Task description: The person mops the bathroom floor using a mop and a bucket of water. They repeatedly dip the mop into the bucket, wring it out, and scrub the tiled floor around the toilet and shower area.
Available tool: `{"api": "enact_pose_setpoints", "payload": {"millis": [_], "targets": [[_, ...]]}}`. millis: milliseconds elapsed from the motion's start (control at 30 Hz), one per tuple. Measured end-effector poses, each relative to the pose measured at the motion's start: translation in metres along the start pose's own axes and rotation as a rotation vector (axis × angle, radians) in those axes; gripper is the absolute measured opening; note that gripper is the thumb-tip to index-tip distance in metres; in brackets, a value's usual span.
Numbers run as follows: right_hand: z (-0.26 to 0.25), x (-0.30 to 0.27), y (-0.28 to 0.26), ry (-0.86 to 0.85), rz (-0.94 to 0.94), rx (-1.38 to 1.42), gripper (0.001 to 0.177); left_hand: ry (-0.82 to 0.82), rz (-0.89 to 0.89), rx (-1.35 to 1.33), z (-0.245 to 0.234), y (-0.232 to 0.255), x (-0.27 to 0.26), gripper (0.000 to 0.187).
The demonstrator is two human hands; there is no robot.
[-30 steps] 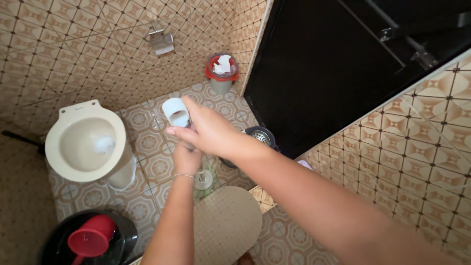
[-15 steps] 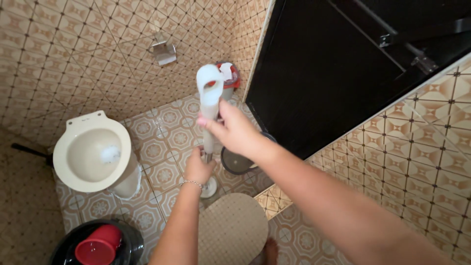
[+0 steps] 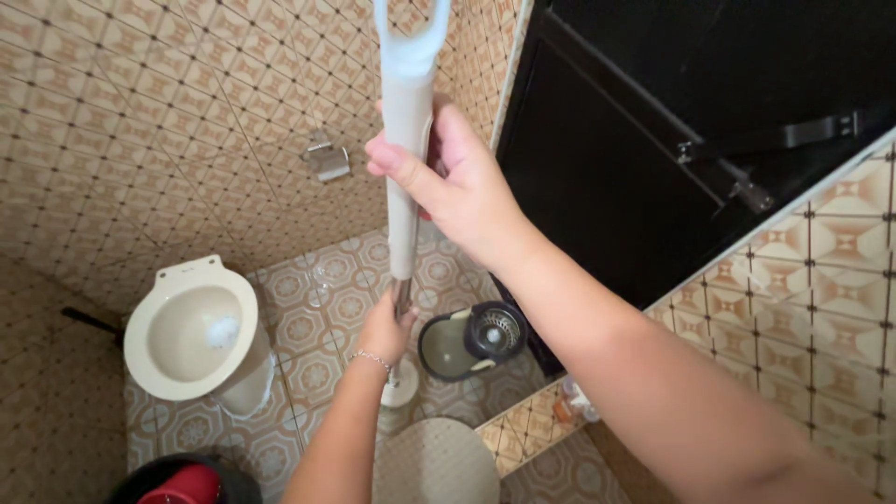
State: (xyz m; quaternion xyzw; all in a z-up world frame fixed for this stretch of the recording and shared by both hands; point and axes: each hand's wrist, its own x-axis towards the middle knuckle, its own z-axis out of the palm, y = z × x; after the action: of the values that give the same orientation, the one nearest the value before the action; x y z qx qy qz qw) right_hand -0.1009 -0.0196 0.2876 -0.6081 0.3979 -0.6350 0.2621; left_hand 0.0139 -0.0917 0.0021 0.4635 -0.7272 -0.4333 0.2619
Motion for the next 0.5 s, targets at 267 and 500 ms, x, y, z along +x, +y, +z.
{"api": "enact_pose_setpoints", "payload": {"millis": [267, 500], "targets": [[-0.009, -0.01, 0.066, 0.06, 0.154, 0.145, 0.027, -0.083, 0.09, 0.008, -0.016, 0.073, 0.009, 0.038], [-0.017, -0.002, 0.02, 0.215, 0.085, 0.112, 0.025, -0.127, -0.038, 0.293, 0.038, 0.01, 0.023, 0.054]]}}
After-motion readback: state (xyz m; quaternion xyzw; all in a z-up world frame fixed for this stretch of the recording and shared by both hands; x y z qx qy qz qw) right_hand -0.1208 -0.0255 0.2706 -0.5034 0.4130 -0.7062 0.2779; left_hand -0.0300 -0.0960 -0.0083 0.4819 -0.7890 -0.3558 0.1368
